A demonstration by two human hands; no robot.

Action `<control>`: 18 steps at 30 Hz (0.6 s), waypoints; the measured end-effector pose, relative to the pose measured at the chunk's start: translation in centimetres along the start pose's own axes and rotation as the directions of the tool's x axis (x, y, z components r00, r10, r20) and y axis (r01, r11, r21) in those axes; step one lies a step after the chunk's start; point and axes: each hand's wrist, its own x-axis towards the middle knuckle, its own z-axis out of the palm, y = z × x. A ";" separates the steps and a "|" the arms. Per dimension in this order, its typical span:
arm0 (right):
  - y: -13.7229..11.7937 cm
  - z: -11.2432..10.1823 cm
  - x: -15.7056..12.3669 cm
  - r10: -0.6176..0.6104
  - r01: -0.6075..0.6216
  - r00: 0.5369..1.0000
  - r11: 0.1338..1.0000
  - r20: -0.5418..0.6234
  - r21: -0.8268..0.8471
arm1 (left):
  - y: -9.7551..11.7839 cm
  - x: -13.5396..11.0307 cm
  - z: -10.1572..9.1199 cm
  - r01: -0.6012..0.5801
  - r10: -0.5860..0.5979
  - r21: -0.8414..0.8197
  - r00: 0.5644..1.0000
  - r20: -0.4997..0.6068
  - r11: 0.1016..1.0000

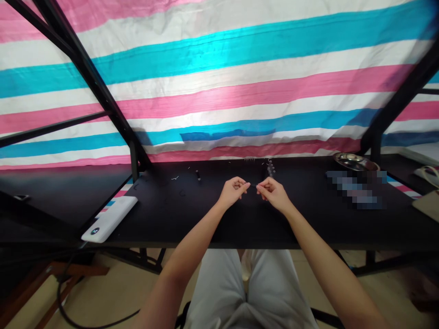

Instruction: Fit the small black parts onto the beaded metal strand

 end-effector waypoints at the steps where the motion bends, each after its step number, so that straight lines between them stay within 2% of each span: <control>1: 0.0 0.1 0.0 0.007 -0.007 1.000 1.000 0.014 -0.010 | 0.1 0.0 0.0 -0.007 0.007 -0.010 1.000 -0.002 1.000; 5: 0.1 0.4 -0.2 0.039 -0.034 0.997 0.996 0.063 -0.080 | 0.5 -0.1 0.0 -0.018 0.018 -0.021 1.000 -0.002 1.000; 8: 0.2 0.5 -0.4 0.008 0.018 0.992 0.978 0.126 -0.208 | 0.4 -0.2 0.0 -0.020 0.020 0.006 0.999 0.038 1.000; 10: 0.3 0.5 -0.5 -0.036 0.099 0.982 0.932 0.184 -0.347 | 0.1 -0.2 0.1 -0.024 0.019 0.052 0.996 0.092 0.998; 13: 0.6 0.3 -0.6 -0.084 0.204 0.967 0.818 0.240 -0.537 | -0.5 -0.4 0.2 -0.040 0.012 0.153 0.984 0.180 0.987; 15: 0.8 0.2 -0.6 -0.097 0.237 0.962 0.761 0.255 -0.604 | -0.7 -0.4 0.3 -0.065 0.013 0.232 0.976 0.219 0.971; 18: 0.8 0.2 -0.5 -0.096 0.249 0.959 0.732 0.265 -0.635 | -0.8 -0.5 0.4 -0.118 0.032 0.350 0.970 0.241 0.929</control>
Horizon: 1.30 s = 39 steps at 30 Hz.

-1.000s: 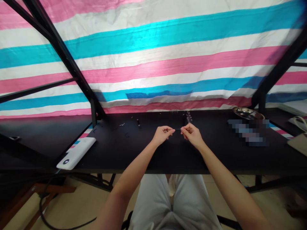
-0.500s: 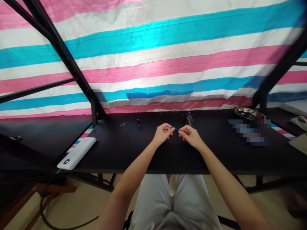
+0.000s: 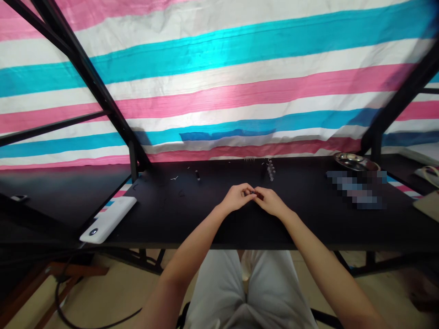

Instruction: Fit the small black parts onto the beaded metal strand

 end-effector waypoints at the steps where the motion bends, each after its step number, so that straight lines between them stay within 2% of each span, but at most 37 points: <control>1: 0.0 0.0 0.0 0.005 -0.005 1.000 1.000 0.000 -0.001 | 0.0 0.0 0.0 -0.008 0.009 0.044 1.000 -0.003 0.999; 7: -0.5 -0.3 0.1 0.056 -0.056 0.998 0.998 -0.027 0.009 | 0.5 -0.3 -0.6 -0.058 0.079 0.336 0.996 -0.048 0.940; 10: -0.5 -0.3 0.1 0.065 -0.066 0.997 0.998 -0.028 -0.005 | 0.6 -0.4 -1.2 -0.084 0.119 0.425 0.991 -0.055 0.901; 13: -0.3 -0.2 0.1 0.072 -0.072 0.997 0.997 -0.027 -0.010 | 0.5 -0.5 -2.1 -0.084 0.145 0.429 0.983 -0.112 0.900; 16: -0.1 0.0 0.1 0.073 -0.074 0.997 0.997 -0.020 -0.009 | 0.0 -0.7 -3.5 -0.058 0.149 0.307 0.947 -0.284 0.950; 18: -0.1 0.2 0.1 0.074 -0.074 0.997 0.997 -0.009 -0.014 | -0.4 -0.9 -4.6 -0.030 0.090 0.139 0.891 -0.444 0.990; 19: -0.2 0.4 0.1 0.075 -0.075 0.997 0.997 -0.006 -0.020 | -0.6 -1.0 -5.2 -0.023 0.040 0.040 0.846 -0.532 0.999; 21: -0.4 0.8 0.1 0.070 -0.070 0.998 0.997 0.000 -0.036 | -1.1 -1.3 -6.3 -0.032 -0.078 -0.147 0.728 -0.681 0.989; 23: -0.7 1.2 0.2 0.059 -0.059 0.998 0.997 0.006 -0.048 | -1.6 -1.4 -7.2 -0.062 -0.183 -0.276 0.608 -0.772 0.959; 26: -1.1 1.9 0.3 0.041 -0.040 0.999 0.998 0.014 -0.054 | -2.4 -1.6 -8.4 -0.117 -0.345 -0.444 0.466 -0.815 0.888; 29: -1.3 2.5 0.8 0.003 -0.003 1.000 0.997 0.010 -0.076 | -3.3 -1.9 -9.3 -0.197 -0.589 -0.673 0.352 -0.727 0.713; 31: -1.4 3.0 1.3 -0.044 0.046 0.999 0.996 0.023 -0.080 | -3.6 -2.3 -9.6 -0.251 -0.709 -0.778 0.321 -0.628 0.575; 33: -1.5 3.6 2.2 -0.092 0.095 0.994 0.993 0.052 -0.069 | -3.7 -2.7 -9.7 -0.294 -0.766 -0.827 0.319 -0.558 0.480; 36: -2.0 5.1 4.3 -0.122 0.126 0.989 0.991 0.084 -0.052 | -3.7 -3.0 -9.5 -0.339 -0.795 -0.850 0.330 -0.509 0.404; 39: -2.6 7.0 7.3 -0.102 0.108 0.990 0.993 0.094 -0.053 | -3.6 -3.0 -9.1 -0.350 -0.810 -0.864 0.341 -0.477 0.361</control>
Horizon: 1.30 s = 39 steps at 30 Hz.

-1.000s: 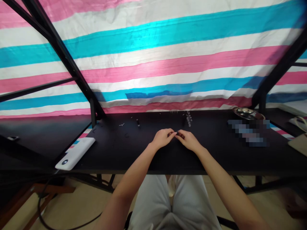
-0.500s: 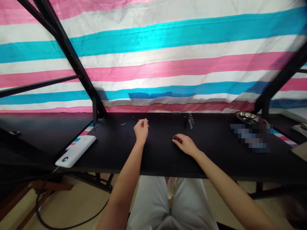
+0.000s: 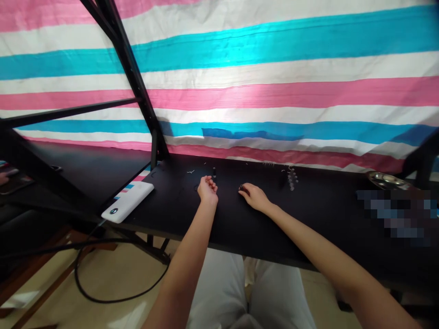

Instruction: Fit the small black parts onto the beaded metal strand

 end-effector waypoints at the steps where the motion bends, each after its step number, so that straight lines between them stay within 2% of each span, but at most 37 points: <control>1: -0.1 0.6 1.1 0.011 -0.011 1.000 1.000 -0.006 0.002 | -0.1 -0.1 0.0 0.012 -0.012 -0.004 1.000 0.000 1.000; 7: -0.8 3.8 7.2 0.047 -0.040 0.997 0.994 -0.067 0.102 | 0.0 -0.4 0.1 0.040 -0.039 -0.004 0.999 0.029 0.999; 13: -1.0 5.4 10.5 0.014 -0.006 0.999 0.984 -0.041 0.180 | 0.1 -0.7 0.1 0.078 -0.076 -0.022 0.995 0.065 0.997; 24: -0.2 5.8 11.2 0.025 -0.022 1.000 0.977 -0.014 0.211 | 0.6 -1.7 0.6 0.100 -0.089 -0.064 0.983 0.161 0.993; 31: 0.0 6.1 11.2 0.054 -0.045 0.998 0.977 -0.040 0.208 | 0.8 -2.0 0.8 0.111 -0.095 -0.076 0.978 0.187 0.991; 39: -0.2 5.7 11.1 0.087 -0.083 0.996 0.970 -0.006 0.229 | 1.0 -2.5 1.0 0.094 -0.082 -0.053 0.978 0.193 0.994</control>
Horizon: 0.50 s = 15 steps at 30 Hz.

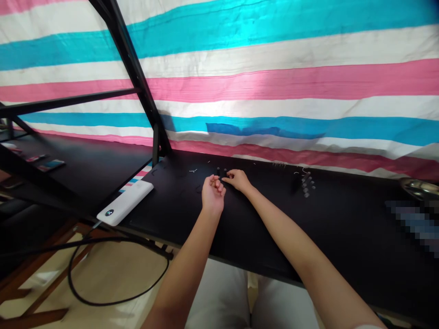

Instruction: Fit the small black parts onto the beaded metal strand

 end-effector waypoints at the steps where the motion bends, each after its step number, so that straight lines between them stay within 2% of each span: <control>1: 0.0 0.0 0.0 0.005 -0.005 1.000 1.000 0.002 0.004 | 0.0 0.0 0.0 -0.005 0.005 -0.002 1.000 -0.002 1.000; 8: 0.4 0.2 -0.1 -0.004 0.004 1.000 1.000 -0.013 -0.008 | 0.0 0.1 -0.1 -0.007 0.007 -0.010 1.000 0.000 1.000; 15: 0.6 -0.5 -0.9 -0.059 0.054 0.998 0.988 -0.028 -0.146 | -0.1 0.0 0.0 -0.029 0.029 0.003 0.999 0.019 1.000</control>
